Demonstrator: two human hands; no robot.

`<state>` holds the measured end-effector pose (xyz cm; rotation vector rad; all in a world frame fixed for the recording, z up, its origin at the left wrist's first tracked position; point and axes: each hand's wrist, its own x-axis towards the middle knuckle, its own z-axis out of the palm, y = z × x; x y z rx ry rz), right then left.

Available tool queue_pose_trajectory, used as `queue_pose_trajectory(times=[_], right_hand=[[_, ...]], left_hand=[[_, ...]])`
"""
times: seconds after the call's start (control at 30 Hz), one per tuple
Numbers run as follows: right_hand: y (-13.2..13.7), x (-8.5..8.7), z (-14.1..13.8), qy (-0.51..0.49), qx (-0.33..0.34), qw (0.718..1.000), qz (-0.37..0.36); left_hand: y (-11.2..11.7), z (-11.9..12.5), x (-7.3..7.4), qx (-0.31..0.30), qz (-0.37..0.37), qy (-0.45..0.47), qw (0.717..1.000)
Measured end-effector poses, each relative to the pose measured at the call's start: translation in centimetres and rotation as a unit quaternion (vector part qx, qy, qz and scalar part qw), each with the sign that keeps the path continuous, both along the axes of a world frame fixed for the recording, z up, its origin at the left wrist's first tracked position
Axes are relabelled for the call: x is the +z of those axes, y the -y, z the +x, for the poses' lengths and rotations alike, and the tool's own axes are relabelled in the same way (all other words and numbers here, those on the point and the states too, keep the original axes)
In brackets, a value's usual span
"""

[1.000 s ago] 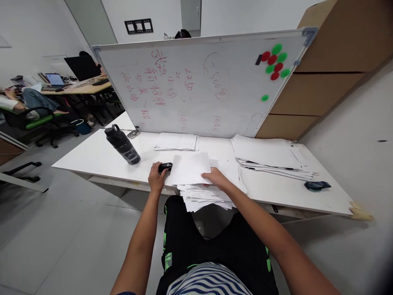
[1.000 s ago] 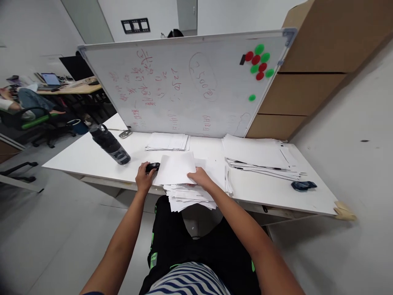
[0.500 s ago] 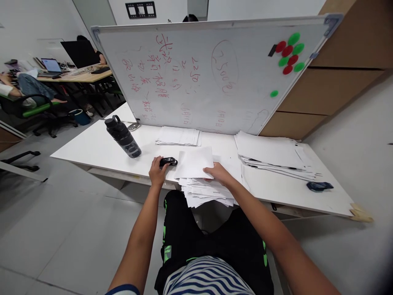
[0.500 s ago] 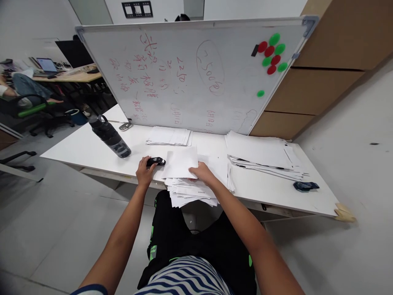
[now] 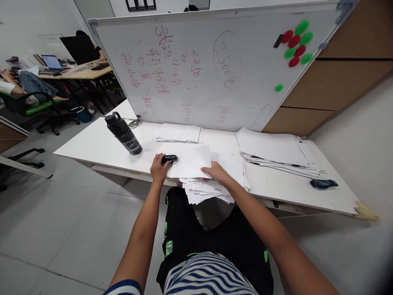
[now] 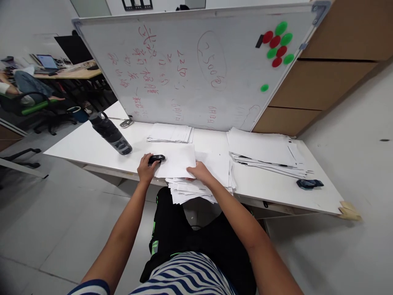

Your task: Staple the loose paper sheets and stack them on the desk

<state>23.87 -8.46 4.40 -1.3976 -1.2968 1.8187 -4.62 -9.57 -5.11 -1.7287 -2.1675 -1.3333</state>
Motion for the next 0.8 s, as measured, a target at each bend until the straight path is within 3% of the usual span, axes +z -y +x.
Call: queue_pose_trajectory(times=[0.17,0.37,0.47,0.57,0.67,0.8], right_hand=[[0.5,-0.3,-0.8,0.006,0.003,1.0,0.001],[0.0,-1.5,-0.9,-0.008,-0.01,1.0,0.001],[-0.2,-1.8,-0.9,-0.011,-0.011,1.0,0.001],[-0.2,-1.7,-1.0,-0.007,-0.006,1.0,0.006],[-0.2,-1.5,-1.1,-0.003,-0.004,1.0,0.014],[-0.2,-1.4,-1.0,0.003,-0.003,1.0,0.01]], left_hand=[[0.3,0.2,1.1,-0.007,-0.055,-0.029,0.998],[0.6,-1.4,5.0,-0.093,-0.21,-0.099,0.968],[-0.8,-1.3,7.1,-0.07,-0.284,-0.082,0.953],[-3.6,-0.1,8.5,-0.04,-0.286,-0.079,0.954],[-6.4,1.6,8.5,-0.05,-0.266,-0.11,0.956],[-8.4,3.3,6.4,-0.04,-0.279,-0.128,0.951]])
